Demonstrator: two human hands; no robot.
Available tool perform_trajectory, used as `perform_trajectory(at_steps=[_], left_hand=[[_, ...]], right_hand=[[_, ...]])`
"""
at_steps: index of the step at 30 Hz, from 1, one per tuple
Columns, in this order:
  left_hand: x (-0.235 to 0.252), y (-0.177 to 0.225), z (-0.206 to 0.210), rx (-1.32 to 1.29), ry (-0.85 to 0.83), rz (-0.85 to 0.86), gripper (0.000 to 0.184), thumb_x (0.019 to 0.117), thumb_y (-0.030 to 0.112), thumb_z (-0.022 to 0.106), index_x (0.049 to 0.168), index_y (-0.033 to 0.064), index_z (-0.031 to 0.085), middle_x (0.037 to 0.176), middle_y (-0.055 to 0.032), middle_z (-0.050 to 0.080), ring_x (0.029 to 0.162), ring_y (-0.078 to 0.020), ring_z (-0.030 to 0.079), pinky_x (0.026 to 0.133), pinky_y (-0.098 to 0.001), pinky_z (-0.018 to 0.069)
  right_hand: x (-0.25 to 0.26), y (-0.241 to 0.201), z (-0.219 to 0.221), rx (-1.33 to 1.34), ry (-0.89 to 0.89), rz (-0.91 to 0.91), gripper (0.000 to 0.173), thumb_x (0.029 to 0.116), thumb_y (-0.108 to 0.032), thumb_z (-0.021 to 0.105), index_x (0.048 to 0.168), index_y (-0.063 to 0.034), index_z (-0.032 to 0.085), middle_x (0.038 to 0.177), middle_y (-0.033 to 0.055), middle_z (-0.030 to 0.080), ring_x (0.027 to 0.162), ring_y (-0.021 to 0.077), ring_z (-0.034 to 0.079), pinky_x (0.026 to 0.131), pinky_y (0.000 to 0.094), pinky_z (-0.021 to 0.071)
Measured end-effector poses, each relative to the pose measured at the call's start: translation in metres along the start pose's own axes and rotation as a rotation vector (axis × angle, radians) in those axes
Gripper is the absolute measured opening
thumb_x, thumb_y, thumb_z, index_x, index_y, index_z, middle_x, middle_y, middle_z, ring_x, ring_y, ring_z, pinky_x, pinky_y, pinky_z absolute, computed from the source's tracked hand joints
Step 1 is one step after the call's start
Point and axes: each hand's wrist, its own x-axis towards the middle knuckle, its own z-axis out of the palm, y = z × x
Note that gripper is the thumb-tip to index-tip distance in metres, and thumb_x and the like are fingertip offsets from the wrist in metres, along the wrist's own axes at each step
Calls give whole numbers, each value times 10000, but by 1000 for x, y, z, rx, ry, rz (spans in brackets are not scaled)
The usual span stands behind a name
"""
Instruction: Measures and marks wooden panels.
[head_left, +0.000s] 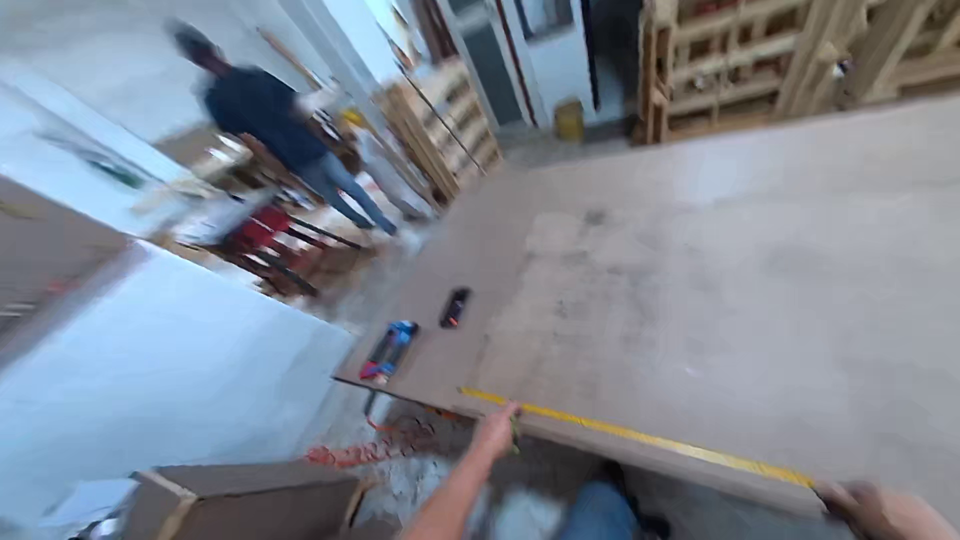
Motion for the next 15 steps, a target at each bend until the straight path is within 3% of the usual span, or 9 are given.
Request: perform_trajectory(at_steps=[2,4,7,9,15], left_hand=[[-7,8,7,35,-11,12,474,1005,162,621,1468,230,547,1407,-128,621,1215,-376,646,989,-633,522],[7,-2,34,55,103,72,488,964,156,685,1436,212,577,1425,-145,604,1168,-424,661,908,-695,539],[18,-14,57,-7,225,124,472,967,145,665,1430,166,580,1425,-190,597,1234,-455,620,931,-715,518],[23,-19,55,-39,272,120,433,987,142,640,1417,156,591,1358,-198,636,1197,-451,637,937,-708,514],[48,-52,36,-104,339,-109,453,1011,186,598,1460,157,544,1271,-282,658,1098,-553,649,867,-778,480]], right_hand=[[8,15,11,25,-18,36,593,1034,-591,475,1063,-67,752,1067,231,729,1063,440,680,913,684,504],[24,24,21,39,-26,110,636,1003,-664,469,1032,-107,776,1049,211,739,1059,437,684,911,695,509],[26,25,24,56,-7,158,663,982,-705,470,995,-119,781,995,214,734,1014,443,684,855,707,508],[26,24,23,33,-8,152,671,984,-713,444,957,-131,776,953,189,735,976,416,693,826,696,513],[22,20,20,28,-8,125,643,1006,-660,449,895,-114,769,885,184,727,917,405,693,801,684,502]])
